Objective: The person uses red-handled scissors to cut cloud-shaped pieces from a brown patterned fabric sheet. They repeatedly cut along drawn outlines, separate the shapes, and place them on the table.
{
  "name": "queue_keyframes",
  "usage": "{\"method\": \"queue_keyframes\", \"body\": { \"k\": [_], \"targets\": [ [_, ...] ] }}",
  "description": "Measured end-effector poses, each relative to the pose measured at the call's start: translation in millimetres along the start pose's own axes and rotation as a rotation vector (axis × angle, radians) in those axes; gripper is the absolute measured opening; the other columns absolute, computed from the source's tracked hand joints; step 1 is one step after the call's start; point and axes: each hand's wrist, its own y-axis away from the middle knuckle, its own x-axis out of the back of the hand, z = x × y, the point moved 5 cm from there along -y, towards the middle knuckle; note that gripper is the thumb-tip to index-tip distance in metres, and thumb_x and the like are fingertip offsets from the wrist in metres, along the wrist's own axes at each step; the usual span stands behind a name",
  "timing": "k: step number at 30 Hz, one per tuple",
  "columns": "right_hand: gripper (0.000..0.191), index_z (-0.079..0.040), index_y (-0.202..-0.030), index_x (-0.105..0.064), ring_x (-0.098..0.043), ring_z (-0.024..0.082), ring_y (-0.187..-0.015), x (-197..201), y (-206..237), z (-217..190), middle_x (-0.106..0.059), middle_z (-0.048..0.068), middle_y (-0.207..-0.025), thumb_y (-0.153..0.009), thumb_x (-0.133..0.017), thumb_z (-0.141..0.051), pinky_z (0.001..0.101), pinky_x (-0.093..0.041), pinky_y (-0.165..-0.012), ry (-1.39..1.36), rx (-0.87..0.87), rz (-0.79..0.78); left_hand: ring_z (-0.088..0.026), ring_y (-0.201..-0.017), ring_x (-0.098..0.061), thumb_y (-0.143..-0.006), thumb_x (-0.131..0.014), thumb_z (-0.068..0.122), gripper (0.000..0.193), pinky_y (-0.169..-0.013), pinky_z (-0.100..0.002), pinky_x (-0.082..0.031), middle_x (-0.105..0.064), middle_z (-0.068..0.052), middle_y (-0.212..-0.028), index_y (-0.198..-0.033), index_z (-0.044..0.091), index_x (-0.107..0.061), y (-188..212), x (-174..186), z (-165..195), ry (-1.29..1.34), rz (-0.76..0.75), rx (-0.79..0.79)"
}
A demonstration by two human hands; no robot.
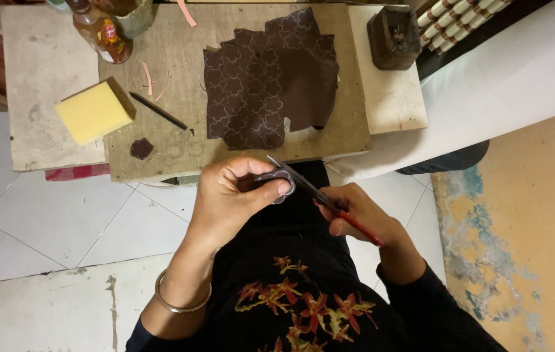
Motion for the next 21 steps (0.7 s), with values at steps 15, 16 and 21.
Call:
{"method": "queue_keyframes", "body": {
  "k": [15, 16, 21],
  "targets": [
    [0.08, -0.011, -0.069, -0.051, -0.038, 0.004, -0.052, 11.1, -1.6, -1.5, -0.041, -0.008, -0.058, -0.066, -0.061, -0.091, 0.0247, -0.028, -0.044, 0.033, -0.029, -0.073, -0.006, -0.07, -0.068, -0.085, -0.08, 0.001, 0.008, -0.063, -0.02, -0.056, -0.075, -0.003, -0.081, -0.092, -0.001, -0.076, -9.8, 8.8, -12.7, -0.031, -0.084, 0.143],
    [0.08, -0.012, -0.069, -0.05, -0.038, 0.004, -0.052, 12.4, -2.0, -1.3, -0.04, -0.008, -0.058, -0.066, -0.061, -0.091, 0.0247, -0.027, -0.044, 0.057, -0.022, -0.077, -0.005, -0.069, -0.067, -0.085, -0.08, 0.002, 0.008, -0.062, -0.02, -0.056, -0.075, -0.003, -0.08, -0.092, 0.0, -0.076, -10.9, 10.1, -13.8, -0.047, -0.095, 0.158],
    [0.079, -0.012, -0.068, -0.048, -0.038, 0.004, -0.051, 16.0, -5.2, 3.1, -0.04, -0.008, -0.056, -0.069, -0.058, -0.091, 0.0243, -0.028, -0.044, 0.105, 0.007, -0.101, -0.005, -0.065, -0.063, -0.085, -0.082, 0.004, 0.009, -0.058, -0.02, -0.051, -0.072, -0.003, -0.074, -0.091, -0.001, -0.077, -17.1, 15.3, -14.3, -0.138, -0.139, 0.202]
  ]
}}
